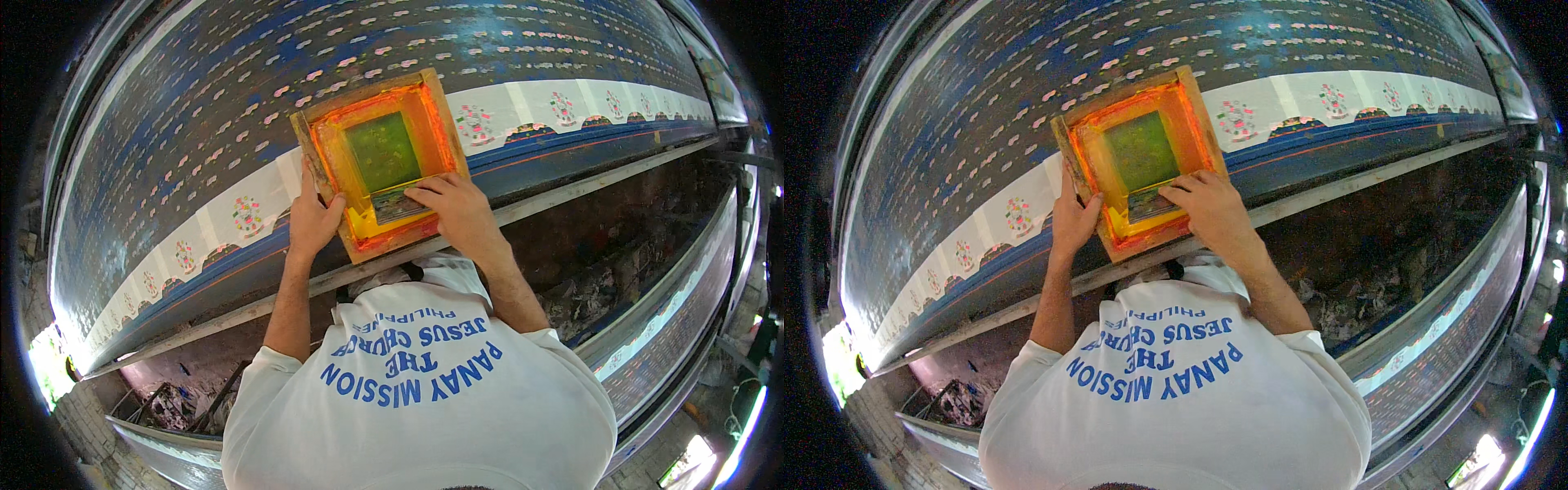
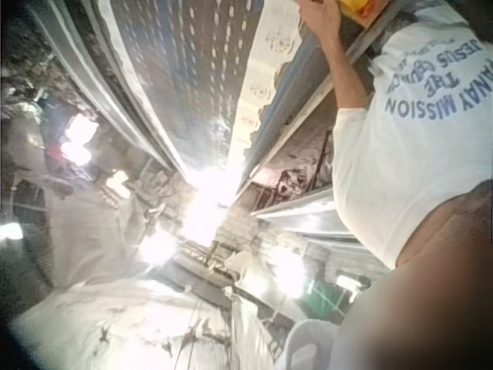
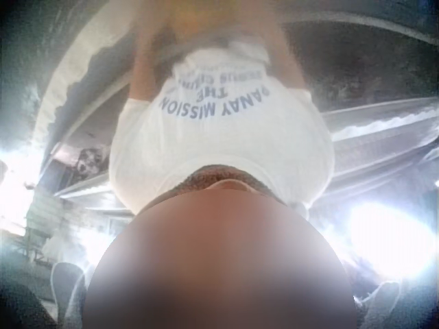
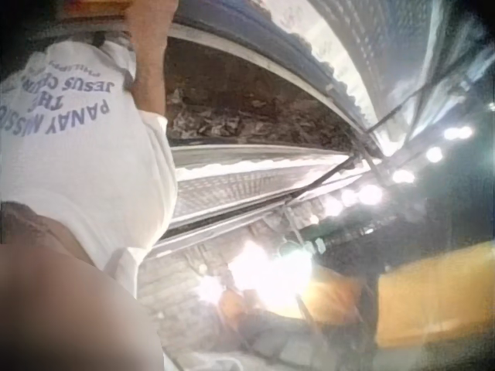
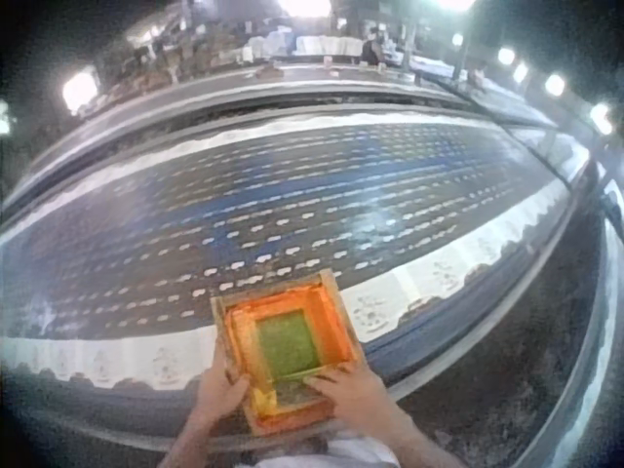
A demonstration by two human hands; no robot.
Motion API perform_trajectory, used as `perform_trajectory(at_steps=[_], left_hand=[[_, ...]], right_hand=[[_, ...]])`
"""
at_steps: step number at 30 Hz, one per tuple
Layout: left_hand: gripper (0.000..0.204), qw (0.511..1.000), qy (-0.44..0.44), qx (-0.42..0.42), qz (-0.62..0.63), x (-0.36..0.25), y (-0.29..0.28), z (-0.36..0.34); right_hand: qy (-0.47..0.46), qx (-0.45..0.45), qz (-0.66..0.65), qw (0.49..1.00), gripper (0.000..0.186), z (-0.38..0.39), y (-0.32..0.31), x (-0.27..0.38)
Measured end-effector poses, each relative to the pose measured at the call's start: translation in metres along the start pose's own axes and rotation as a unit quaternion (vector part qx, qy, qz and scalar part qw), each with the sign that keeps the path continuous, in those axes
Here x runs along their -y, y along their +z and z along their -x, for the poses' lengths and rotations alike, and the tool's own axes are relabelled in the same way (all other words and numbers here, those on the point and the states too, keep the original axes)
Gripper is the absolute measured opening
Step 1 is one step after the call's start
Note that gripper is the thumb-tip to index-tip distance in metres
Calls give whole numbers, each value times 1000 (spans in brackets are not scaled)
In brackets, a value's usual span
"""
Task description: The person uses a squeegee to spread yellow ink across a screen printing frame held over a patterned surface. They repeatedly pull the ink from one side to the other to coat the screen evenly.
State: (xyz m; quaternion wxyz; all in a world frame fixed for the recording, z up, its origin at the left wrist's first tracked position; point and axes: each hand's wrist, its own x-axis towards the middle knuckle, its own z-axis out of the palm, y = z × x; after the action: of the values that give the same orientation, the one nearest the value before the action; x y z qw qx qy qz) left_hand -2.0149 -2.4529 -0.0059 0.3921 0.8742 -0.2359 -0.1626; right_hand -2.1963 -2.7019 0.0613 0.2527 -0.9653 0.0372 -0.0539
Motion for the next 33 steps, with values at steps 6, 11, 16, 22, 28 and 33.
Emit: perform_trajectory(at_steps=[6,11,16,22,28,33], left_hand=[[112,999,26,-15,-20,-64,92,-31],[110,998,-42,22,31,-121,132,-48],[105,995,51,-47,73,-84,166,-60],[101,990,-69,8,122,-112,158,-57],[96,991,-74,18,108,-114,158,-57],[103,996,-53,24,70,-111,156,-56]], right_hand=[[7,-14,0,1000,57,28,-59,-95],[4,-17,20,1000,58,44,-78,-151],[-10,-15,16,1000,53,42,-83,-167],[8,2,24,1000,43,33,-82,-172],[-24,-4,36,999,38,27,-78,-164],[-43,27,11,999,36,33,-76,-165]])
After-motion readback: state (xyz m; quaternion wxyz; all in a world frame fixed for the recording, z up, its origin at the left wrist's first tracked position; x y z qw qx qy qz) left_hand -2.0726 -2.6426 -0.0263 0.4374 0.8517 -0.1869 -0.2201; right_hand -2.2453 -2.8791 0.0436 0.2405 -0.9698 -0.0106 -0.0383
